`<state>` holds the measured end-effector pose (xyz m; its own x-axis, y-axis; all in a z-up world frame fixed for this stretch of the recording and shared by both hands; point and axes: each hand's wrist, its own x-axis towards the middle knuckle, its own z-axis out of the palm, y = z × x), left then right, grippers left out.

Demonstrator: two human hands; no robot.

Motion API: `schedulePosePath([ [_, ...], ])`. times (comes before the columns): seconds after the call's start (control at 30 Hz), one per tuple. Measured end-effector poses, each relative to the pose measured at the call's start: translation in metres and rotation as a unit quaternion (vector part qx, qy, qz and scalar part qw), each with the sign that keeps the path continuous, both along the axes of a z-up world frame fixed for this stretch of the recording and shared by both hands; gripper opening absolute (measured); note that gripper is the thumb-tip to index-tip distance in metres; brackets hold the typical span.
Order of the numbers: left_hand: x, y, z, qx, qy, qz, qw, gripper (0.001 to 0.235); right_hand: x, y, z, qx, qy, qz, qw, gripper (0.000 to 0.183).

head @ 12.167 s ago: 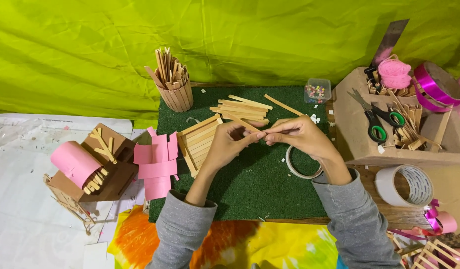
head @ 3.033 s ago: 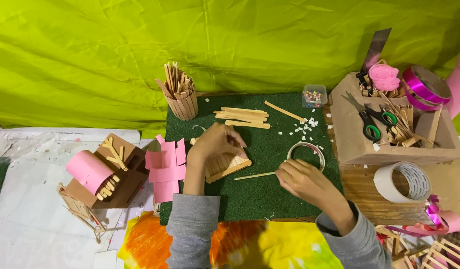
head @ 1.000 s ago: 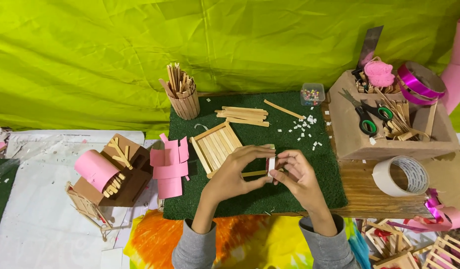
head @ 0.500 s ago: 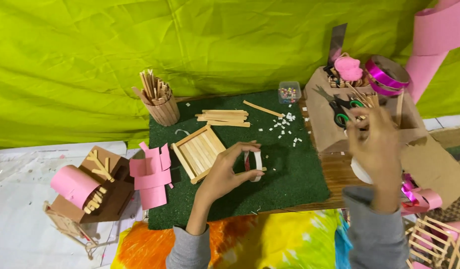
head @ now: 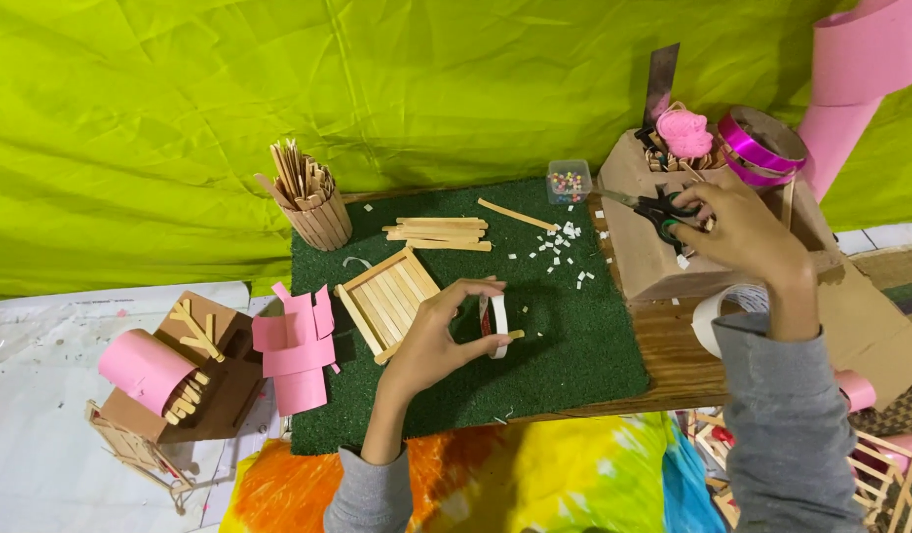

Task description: Assembling a small structure using popsicle sticks and double-sided tape, including cutting tape with scissors.

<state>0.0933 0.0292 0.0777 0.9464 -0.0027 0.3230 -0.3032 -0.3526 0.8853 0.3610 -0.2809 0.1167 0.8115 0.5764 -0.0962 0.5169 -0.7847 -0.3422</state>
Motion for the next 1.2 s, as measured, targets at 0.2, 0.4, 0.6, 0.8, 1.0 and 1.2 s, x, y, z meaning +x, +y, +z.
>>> schedulePosePath([
  [0.2,0.001,0.002,-0.001,-0.015,0.036,0.009,0.999,0.045,0.016,0.01,0.011,-0.05,0.025,0.001,0.998,0.039],
  [0.4,0.004,0.007,-0.009,-0.034,0.029,0.01,0.999,0.043,-0.038,0.012,0.024,0.098,-0.039,0.101,0.989,0.032],
  [0.6,0.006,0.008,-0.009,-0.125,0.024,-0.005,0.992,0.054,-0.078,0.037,-0.043,0.108,0.195,0.177,0.958,0.028],
  [0.8,0.005,0.014,-0.009,-0.12,0.018,0.001,0.993,0.053,-0.106,0.069,-0.016,0.005,0.182,0.229,0.956,0.033],
  [1.0,0.002,0.015,-0.007,-0.114,0.024,-0.008,0.993,0.053,-0.096,0.072,-0.014,0.0,0.195,0.225,0.955,0.042],
  [1.2,0.002,0.015,-0.004,-0.111,0.023,-0.007,0.994,0.053,-0.08,0.082,-0.016,0.011,0.229,0.248,0.941,0.038],
])
